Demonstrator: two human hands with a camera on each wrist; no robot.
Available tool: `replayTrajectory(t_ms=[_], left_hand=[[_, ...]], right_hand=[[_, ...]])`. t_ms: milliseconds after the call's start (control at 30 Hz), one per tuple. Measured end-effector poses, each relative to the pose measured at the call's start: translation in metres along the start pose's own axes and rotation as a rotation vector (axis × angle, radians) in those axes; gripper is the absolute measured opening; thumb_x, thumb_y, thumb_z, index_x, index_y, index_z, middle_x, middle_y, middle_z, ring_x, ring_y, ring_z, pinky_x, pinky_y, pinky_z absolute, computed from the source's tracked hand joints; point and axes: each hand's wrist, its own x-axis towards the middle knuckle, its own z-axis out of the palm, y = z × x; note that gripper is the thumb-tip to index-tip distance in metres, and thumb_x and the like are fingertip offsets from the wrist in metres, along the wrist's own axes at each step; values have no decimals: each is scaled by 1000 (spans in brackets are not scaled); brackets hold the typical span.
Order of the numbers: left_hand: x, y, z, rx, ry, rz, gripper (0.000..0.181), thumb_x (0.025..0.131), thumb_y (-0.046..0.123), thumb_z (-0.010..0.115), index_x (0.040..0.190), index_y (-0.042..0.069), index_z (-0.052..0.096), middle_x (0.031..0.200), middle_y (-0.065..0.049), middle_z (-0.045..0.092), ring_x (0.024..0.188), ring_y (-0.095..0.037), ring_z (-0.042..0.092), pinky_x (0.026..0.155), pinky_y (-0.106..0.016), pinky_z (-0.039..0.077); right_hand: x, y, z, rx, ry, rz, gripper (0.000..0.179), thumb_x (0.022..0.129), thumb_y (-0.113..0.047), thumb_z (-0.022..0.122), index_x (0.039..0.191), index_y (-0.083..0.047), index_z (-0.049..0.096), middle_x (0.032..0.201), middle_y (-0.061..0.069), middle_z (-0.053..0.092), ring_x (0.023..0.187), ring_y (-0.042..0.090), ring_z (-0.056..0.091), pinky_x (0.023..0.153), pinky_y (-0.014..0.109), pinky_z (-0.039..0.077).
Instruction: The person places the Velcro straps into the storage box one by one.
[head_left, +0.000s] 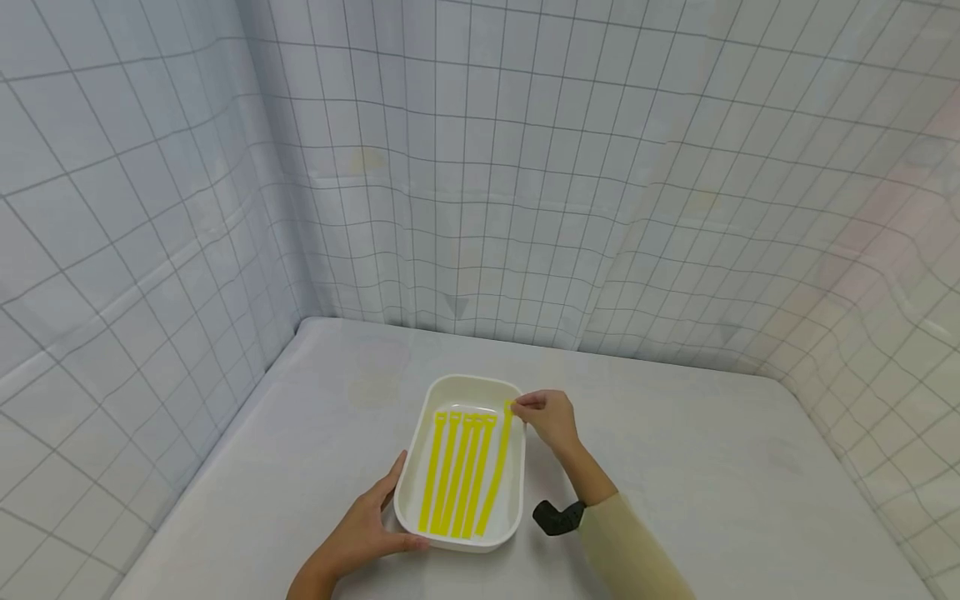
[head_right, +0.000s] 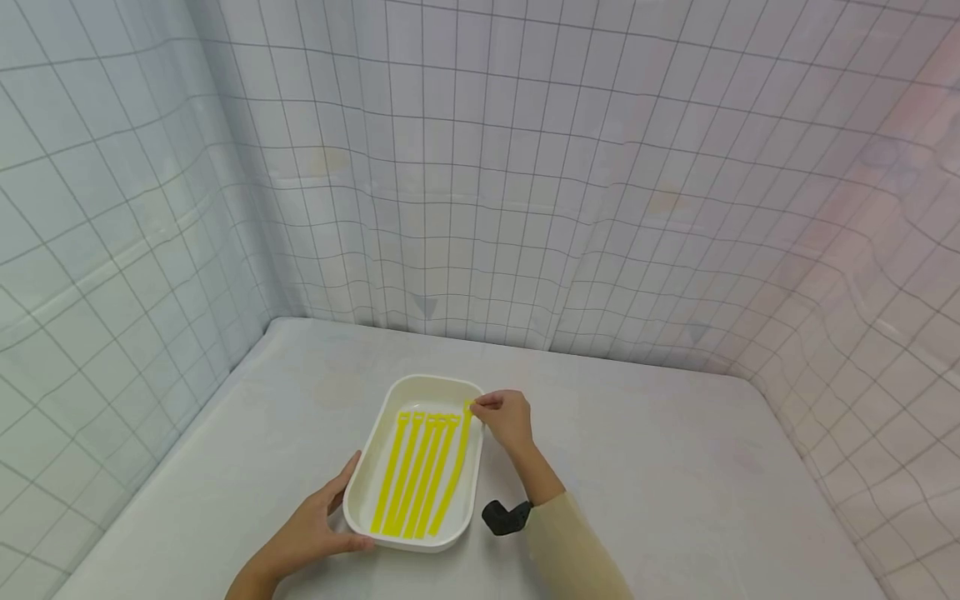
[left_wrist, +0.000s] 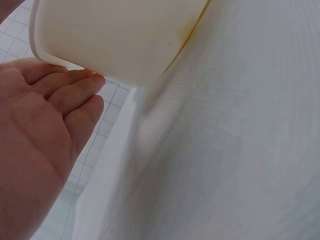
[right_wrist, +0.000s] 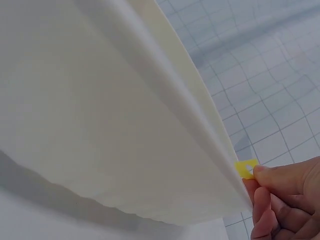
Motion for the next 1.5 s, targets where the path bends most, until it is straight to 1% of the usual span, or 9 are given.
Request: replayTrajectory(t_ms=[333,733,933,1033,1167,1267,1333,1400,1500], left_hand=[[-1,1,3,-1,-9,1,117,58,32,87,147,4,16,149,-12,18,134,-27,23,105,-43,23],[-4,1,6,1,-14,0,118,57,33,87,147,5,16,149,-11,18,134,-26,21,106,-46,20],[-5,2,8,4,-15,-2,117,58,33,87,147,5,16,149,-10,17,134,-25,21,106,-43,21],[-5,2,7,9,-21,5,116,60,33,86,147,6,14,150,-9,16,135,-25,20,106,-43,21],[-4,3,3,-12,-46,22,105,70,27,80,148,7,12,150,-8,13,135,-25,16,106,-47,19],[-2,8,-5,-28,-35,34,84,85,26,65,147,4,12,150,-11,12,136,-28,14,106,-50,16],[3,16,-15,9,2,58,74,92,30,54,146,2,12,150,-13,11,136,-30,11,107,-52,13],[11,32,-28,96,42,89,68,97,35,43,146,1,10,151,-14,8,137,-30,7,108,-52,9],[32,66,-44,344,58,188,69,99,39,35,146,-1,3,152,-14,0,138,-28,0,109,-50,4]], right_hand=[[-4,3,-2,-29,8,-43,12,78,-10,72,82,2,72,71,7,67,60,16,61,53,26,50],[-10,3,-4,5,29,-7,11,78,-8,72,80,4,71,70,9,67,59,17,62,51,24,48],[-15,7,-5,8,52,-33,13,79,-10,72,82,2,71,72,8,67,62,15,62,55,25,50],[-21,13,-8,53,66,-48,14,81,-12,70,85,1,71,74,6,67,66,15,62,60,25,51],[-31,22,-22,117,120,-34,17,85,-15,67,89,1,69,80,7,67,72,19,62,68,30,52],[-35,28,-39,105,165,-3,30,91,-25,59,99,2,67,89,12,68,83,24,62,76,38,50],[-35,28,-52,55,177,-18,42,96,-32,49,112,5,61,104,17,64,98,29,59,86,43,46],[-33,23,-63,-41,148,-75,52,100,-35,37,126,8,49,123,21,54,116,33,48,97,47,37],[-29,7,-72,-275,36,-212,58,102,-33,26,140,11,24,145,24,26,134,36,19,108,50,17]])
